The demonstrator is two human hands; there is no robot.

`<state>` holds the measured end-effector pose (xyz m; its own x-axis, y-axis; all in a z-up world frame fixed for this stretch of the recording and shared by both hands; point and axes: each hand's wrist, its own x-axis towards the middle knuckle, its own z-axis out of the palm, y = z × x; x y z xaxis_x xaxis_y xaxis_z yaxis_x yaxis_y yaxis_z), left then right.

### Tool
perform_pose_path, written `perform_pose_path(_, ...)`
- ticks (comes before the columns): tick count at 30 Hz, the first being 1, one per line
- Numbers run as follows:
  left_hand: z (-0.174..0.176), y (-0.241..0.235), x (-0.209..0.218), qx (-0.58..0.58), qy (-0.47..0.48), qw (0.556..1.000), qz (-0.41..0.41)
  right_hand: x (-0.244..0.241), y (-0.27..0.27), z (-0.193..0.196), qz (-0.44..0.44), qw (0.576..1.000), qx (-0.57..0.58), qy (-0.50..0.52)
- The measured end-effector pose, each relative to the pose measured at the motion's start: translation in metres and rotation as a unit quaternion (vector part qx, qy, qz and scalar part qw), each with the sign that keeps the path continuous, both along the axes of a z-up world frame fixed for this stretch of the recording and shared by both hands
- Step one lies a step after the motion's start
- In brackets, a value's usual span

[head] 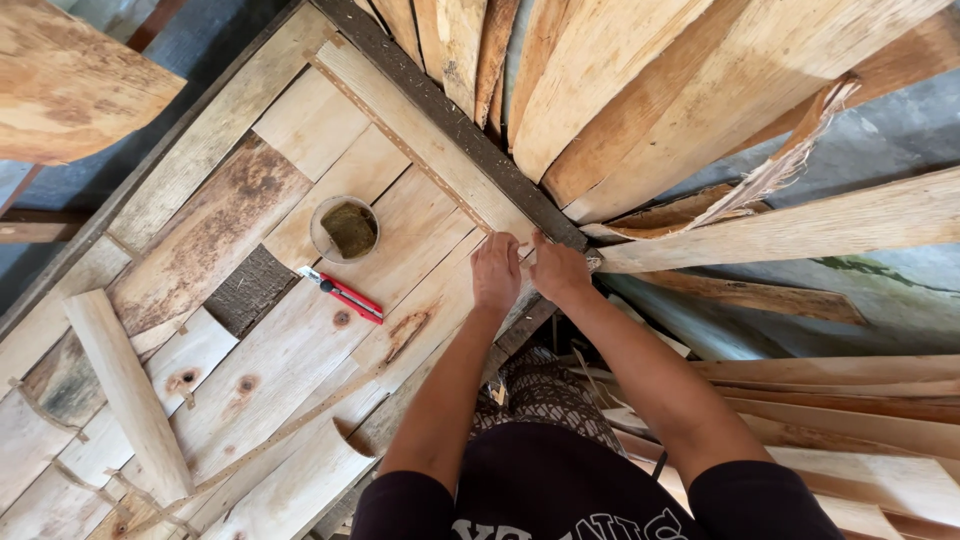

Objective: The person places thin wooden strips across a panel on the workbench, dips the strip ends into a bowl of dark paste, and presses the strips onto the panel surface, working along the panel and repositioning strips by hand.

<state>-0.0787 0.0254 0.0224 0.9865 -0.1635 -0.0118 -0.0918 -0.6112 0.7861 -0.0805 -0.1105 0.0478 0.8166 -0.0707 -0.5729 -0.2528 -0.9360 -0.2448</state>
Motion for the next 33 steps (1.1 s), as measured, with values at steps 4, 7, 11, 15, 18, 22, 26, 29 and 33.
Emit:
perform_pose_path(4,-0.006,0.012,-0.017,0.027,0.071,0.997,-0.024,0.011,-0.021,-0.036,0.003,0.999,-0.011,-0.036)
perform_pose_path(7,-0.017,0.017,-0.023,0.041,-0.039,0.994,-0.089,0.021,-0.035,-0.038,0.001,0.998,0.022,-0.053)
perform_pose_path(11,-0.008,0.020,-0.021,0.018,0.048,0.993,-0.103,0.018,-0.041,-0.029,-0.029,0.988,0.139,-0.057)
perform_pose_path(15,-0.013,0.022,-0.021,0.015,0.045,0.994,-0.094,0.003,-0.031,-0.009,-0.069,0.981,0.153,-0.101)
perform_pose_path(18,-0.020,0.023,-0.022,0.004,0.045,0.995,-0.090,-0.010,-0.025,-0.005,0.049,0.988,0.065,-0.128)
perform_pose_path(22,-0.011,0.020,-0.018,0.022,0.055,0.995,-0.083,-0.018,-0.027,-0.007,0.069,0.983,0.068,-0.159)
perform_pose_path(26,-0.011,0.020,-0.015,0.018,0.074,0.994,-0.083,-0.016,-0.040,-0.024,-0.059,0.966,0.140,-0.207)
perform_pose_path(29,-0.009,0.021,-0.016,0.020,0.083,0.993,-0.087,-0.010,-0.039,-0.024,-0.106,0.961,0.105,-0.231)
perform_pose_path(33,-0.010,0.020,-0.013,0.085,0.117,0.977,-0.155,0.007,-0.037,-0.017,-0.124,0.982,0.043,-0.136)
